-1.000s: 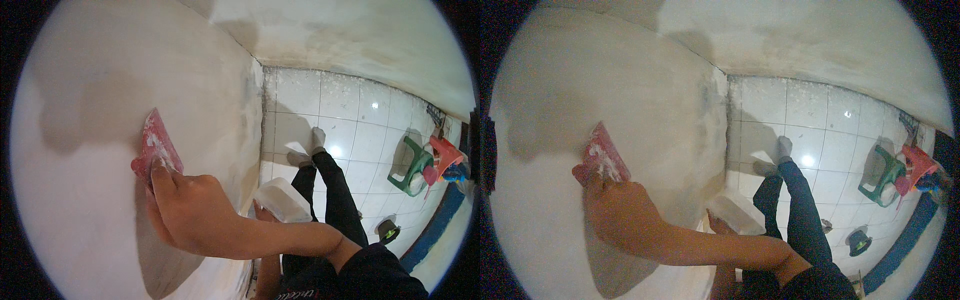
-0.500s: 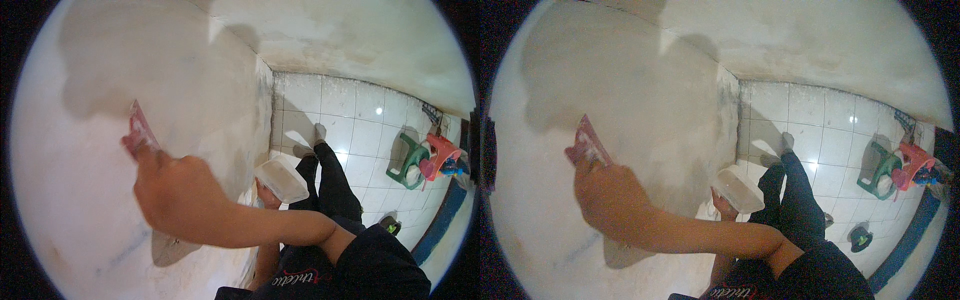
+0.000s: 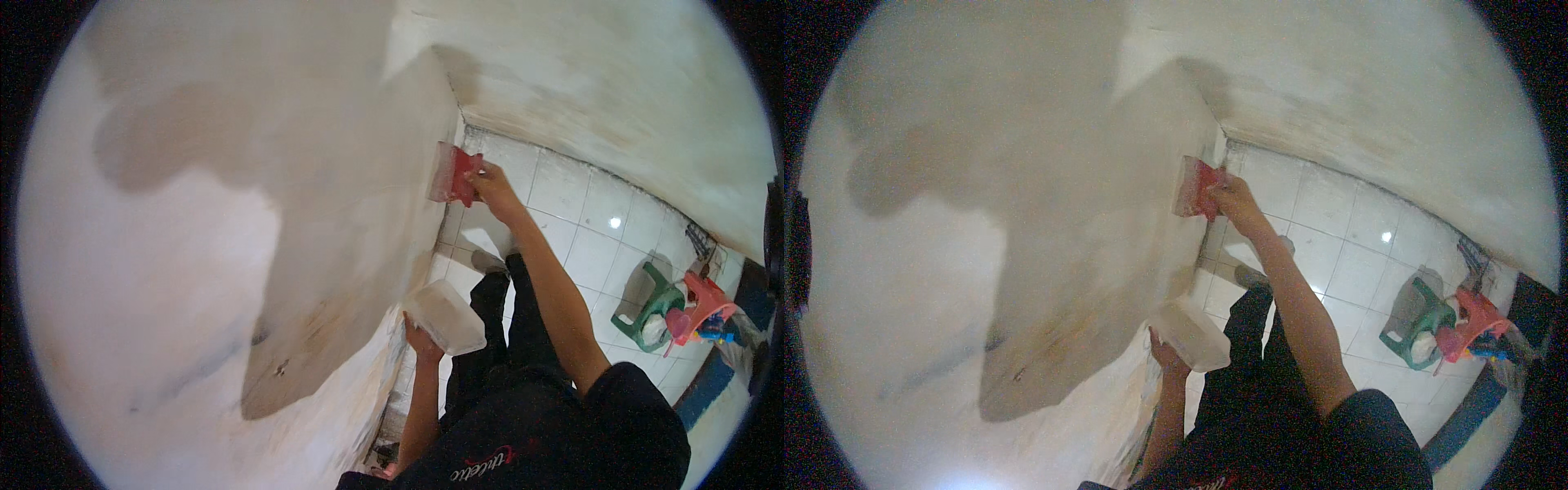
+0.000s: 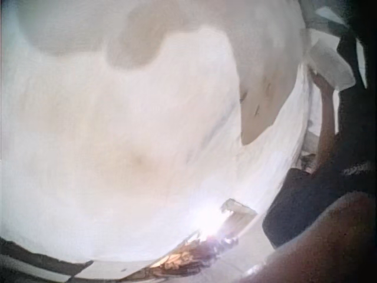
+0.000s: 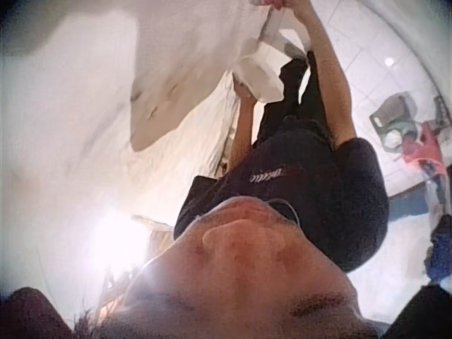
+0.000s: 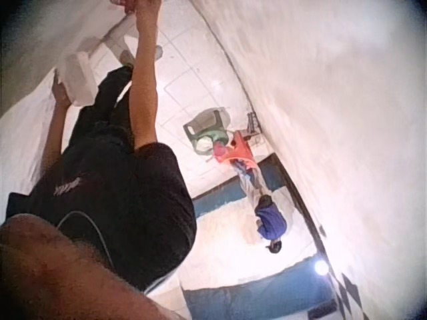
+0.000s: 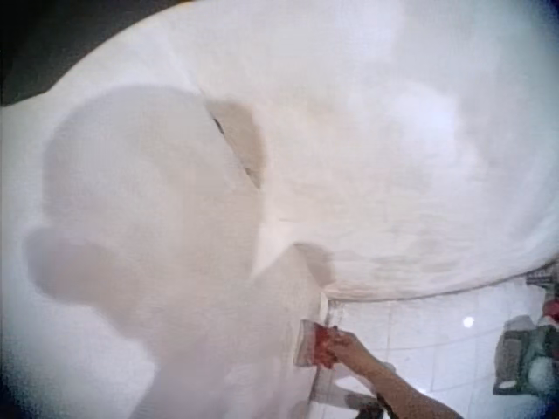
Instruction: The person patches a wall by scoopng filler material from a container and applying it to the wall surface with a putty knife.
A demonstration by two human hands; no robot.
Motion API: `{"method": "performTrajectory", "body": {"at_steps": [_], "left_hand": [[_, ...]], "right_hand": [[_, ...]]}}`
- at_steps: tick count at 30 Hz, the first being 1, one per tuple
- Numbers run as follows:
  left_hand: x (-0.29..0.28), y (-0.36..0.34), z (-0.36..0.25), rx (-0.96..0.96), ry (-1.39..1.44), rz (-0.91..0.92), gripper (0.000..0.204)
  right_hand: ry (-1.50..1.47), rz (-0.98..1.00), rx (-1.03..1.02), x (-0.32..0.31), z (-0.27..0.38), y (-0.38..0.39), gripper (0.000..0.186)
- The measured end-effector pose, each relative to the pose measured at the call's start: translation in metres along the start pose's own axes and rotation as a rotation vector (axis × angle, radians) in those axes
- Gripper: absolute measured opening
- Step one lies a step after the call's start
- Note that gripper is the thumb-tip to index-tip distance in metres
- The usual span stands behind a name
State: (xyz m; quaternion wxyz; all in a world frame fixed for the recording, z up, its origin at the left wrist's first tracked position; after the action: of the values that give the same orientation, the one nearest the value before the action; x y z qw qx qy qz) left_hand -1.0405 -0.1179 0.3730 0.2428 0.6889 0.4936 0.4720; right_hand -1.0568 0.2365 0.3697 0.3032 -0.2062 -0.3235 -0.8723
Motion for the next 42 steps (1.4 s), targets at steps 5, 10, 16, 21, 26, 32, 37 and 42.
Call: {"method": "performTrajectory", "body": {"at_steps": [5, 10, 16, 21, 26, 32, 37, 42], "left_hand": [[-0.013, 0.005, 0.007, -0.034, 0.048, -0.056, 0.066], [-0.018, 0.010, 0.007, 0.051, -0.070, -0.147, 0.077], [-0.044, 0.003, 0.007, 0.185, -0.212, -0.092, 0.074], [-0.012, 0.010, 0.003, 0.076, 0.046, -0.052, 0.069], [0.001, 0.011, 0.000, 0.042, 0.115, 0.140, 0.069], [0.035, 0.022, -0.016, 0.107, 0.087, 0.189, 0.068], [0.033, 0.014, -0.016, 0.054, 0.084, 0.179, 0.068], [0.043, 0.009, -0.022, 0.137, 0.010, 0.222, 0.070]], "right_hand": [[0.093, 0.000, -0.034, -0.057, -0.121, -0.078, 0.016], [0.569, -0.209, 0.059, -0.010, -0.111, -0.081, 0.024], [0.807, -0.155, -0.262, 0.040, -0.084, -0.061, 0.027], [0.704, -0.046, -0.240, 0.112, -0.013, 0.006, 0.029], [0.640, -0.037, -0.273, 0.168, 0.061, 0.064, 0.032], [0.594, 0.018, -0.355, 0.216, 0.142, 0.116, 0.036], [0.507, 0.076, -0.421, 0.253, 0.194, 0.149, 0.037], [0.462, 0.118, -0.477, 0.283, 0.245, 0.166, 0.037]]}}
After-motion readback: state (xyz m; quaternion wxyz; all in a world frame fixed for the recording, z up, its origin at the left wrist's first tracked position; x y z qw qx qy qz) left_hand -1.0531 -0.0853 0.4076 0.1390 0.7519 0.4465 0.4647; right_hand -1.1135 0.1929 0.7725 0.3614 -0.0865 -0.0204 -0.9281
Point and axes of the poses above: each hand's wrist, its own y-axis away from the middle knuckle, its own x-axis out of the palm, z = x × y, the point moved 6 cm from there along -y, towards the middle knuckle, and after that the axes turned 5 degrees about -y, right-handed, at the moved point
